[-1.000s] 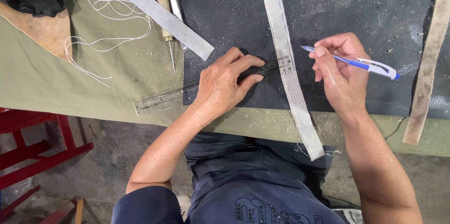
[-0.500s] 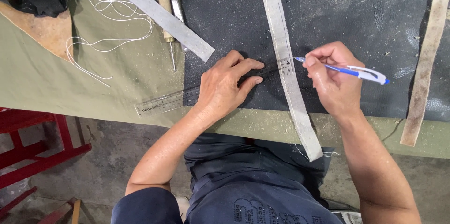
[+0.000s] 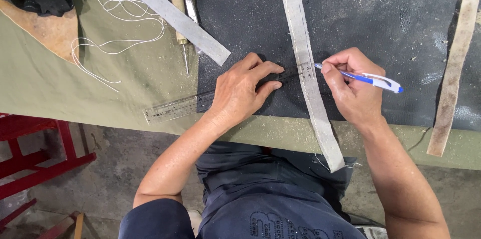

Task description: Measuring and marking a thin strip of leather with a ruler and pen on a workshop table.

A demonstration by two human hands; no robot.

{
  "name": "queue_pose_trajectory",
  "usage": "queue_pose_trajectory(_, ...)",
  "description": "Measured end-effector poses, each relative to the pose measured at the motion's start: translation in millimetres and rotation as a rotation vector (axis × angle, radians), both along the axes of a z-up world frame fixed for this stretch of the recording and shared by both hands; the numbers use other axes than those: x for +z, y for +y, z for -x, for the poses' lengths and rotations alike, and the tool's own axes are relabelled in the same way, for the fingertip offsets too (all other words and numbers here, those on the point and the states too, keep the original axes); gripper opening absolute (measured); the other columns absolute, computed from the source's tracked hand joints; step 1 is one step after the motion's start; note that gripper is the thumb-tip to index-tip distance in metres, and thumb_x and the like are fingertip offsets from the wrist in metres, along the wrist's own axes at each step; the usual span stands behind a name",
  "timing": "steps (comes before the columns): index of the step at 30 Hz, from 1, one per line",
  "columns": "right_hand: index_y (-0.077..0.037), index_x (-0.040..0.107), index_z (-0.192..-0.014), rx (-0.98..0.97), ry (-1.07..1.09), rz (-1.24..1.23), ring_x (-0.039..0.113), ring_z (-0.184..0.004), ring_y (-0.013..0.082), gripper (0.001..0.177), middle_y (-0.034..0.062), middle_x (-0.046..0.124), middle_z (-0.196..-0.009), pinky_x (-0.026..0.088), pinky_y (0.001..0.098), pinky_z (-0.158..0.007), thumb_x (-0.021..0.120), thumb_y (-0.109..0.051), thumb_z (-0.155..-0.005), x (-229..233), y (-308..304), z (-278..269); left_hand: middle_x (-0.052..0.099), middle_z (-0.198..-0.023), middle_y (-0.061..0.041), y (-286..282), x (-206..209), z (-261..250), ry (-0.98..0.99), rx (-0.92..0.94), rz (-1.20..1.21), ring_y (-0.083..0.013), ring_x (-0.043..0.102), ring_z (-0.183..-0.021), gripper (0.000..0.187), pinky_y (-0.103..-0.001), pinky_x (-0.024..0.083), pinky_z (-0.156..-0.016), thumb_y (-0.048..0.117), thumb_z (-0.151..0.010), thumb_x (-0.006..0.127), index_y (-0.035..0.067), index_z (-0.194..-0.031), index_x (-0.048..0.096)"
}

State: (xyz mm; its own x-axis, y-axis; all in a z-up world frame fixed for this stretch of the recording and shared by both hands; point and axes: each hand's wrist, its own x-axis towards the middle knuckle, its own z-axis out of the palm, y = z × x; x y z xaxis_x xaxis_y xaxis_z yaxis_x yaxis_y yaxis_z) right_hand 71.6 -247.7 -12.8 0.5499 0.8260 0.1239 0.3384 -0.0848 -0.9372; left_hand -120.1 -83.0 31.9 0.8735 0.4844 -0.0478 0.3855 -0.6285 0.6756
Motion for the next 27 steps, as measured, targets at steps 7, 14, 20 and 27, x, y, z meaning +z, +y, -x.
queue_pose_trajectory(7,0.004,0.070,-0.093,0.001,-0.053,0.013,0.051,-0.048,0.0177,0.010,0.0148,0.055,-0.057,0.038,0.0289,-0.047,0.066,0.002,-0.102,0.2,0.6,2.2,0.059,-0.086,-0.004,0.2,-3.3,-0.6,0.004,-0.005,0.005,-0.0263,0.071,-0.076,0.019,-0.042,0.060,-0.062,0.024,-0.093,0.075,0.020,-0.111,0.075)
queue_pose_trajectory(14,0.002,0.069,-0.091,0.003,-0.156,0.036,0.060,-0.059,0.0259,0.009,0.0152,0.055,-0.061,0.040,0.0337,-0.051,0.068,0.002,-0.100,0.0,-2.2,3.7,0.059,-0.085,-0.004,-0.4,-6.0,-1.0,-0.009,-0.009,-0.016,-0.0257,0.071,-0.075,0.018,-0.040,0.060,-0.062,0.023,-0.092,0.076,0.018,-0.110,0.076)
queue_pose_trajectory(20,0.001,0.070,-0.090,0.008,-0.189,0.034,0.061,-0.063,0.0292,0.010,0.0155,0.054,-0.064,0.042,0.0367,-0.053,0.067,0.001,-0.100,-5.5,-3.7,3.3,0.058,-0.085,-0.004,0.6,-5.0,-1.1,-0.009,-0.012,-0.024,-0.0255,0.071,-0.075,0.018,-0.040,0.060,-0.061,0.023,-0.092,0.077,0.019,-0.109,0.076)
queue_pose_trajectory(27,-0.001,0.067,-0.085,0.007,-0.149,0.024,0.060,-0.061,0.0254,0.013,0.0120,0.049,-0.060,0.040,0.0337,-0.052,0.064,0.003,-0.097,-8.9,-6.0,3.4,0.059,-0.085,-0.005,0.0,-3.6,-1.5,-0.006,-0.012,-0.018,-0.0253,0.070,-0.074,0.019,-0.040,0.060,-0.061,0.022,-0.091,0.077,0.017,-0.110,0.076)
